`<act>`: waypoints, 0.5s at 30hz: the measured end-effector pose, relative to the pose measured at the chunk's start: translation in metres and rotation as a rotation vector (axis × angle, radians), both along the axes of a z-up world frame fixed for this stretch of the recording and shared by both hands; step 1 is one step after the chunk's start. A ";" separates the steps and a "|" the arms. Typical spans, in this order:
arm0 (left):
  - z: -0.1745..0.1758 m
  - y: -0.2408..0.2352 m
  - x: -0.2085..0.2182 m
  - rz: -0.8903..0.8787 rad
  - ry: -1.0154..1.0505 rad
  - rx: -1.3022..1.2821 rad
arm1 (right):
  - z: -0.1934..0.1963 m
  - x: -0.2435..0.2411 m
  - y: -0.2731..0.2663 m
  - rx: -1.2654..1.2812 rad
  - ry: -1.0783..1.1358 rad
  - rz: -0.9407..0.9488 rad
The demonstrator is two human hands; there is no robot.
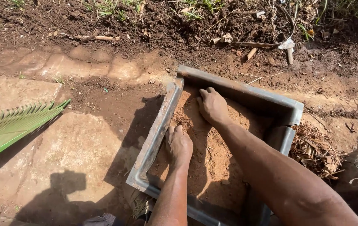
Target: Breaking up clumps of dry soil by hand in a plastic container to create a fine texture.
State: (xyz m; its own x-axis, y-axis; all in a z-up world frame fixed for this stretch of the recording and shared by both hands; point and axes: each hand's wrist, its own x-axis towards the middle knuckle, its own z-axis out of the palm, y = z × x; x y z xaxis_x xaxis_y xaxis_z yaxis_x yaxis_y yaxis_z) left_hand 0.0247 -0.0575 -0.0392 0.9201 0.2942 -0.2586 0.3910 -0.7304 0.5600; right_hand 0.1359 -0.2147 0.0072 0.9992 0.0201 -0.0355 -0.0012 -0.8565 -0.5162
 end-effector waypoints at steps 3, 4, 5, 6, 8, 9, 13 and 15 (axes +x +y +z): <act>-0.008 0.003 0.009 -0.005 0.082 -0.009 | -0.059 0.029 0.003 -0.042 0.014 0.019; -0.009 0.004 0.005 0.005 0.091 -0.008 | -0.060 0.024 0.007 -0.041 0.024 0.029; -0.010 0.005 0.002 0.016 0.093 -0.010 | -0.060 0.019 0.010 0.001 0.040 0.021; -0.010 -0.001 0.010 0.015 0.079 -0.020 | -0.056 0.025 0.005 0.035 0.040 0.001; 0.010 0.000 0.005 -0.004 0.037 0.004 | -0.037 0.006 0.002 0.123 0.035 -0.030; 0.019 0.000 0.000 -0.020 0.002 0.034 | -0.028 -0.005 0.000 0.217 0.037 -0.059; 0.011 -0.002 -0.006 -0.032 0.015 0.097 | -0.008 -0.061 -0.006 0.360 -0.036 -0.172; 0.063 -0.008 -0.012 0.062 0.070 -0.140 | 0.010 -0.087 -0.006 0.311 0.017 -0.286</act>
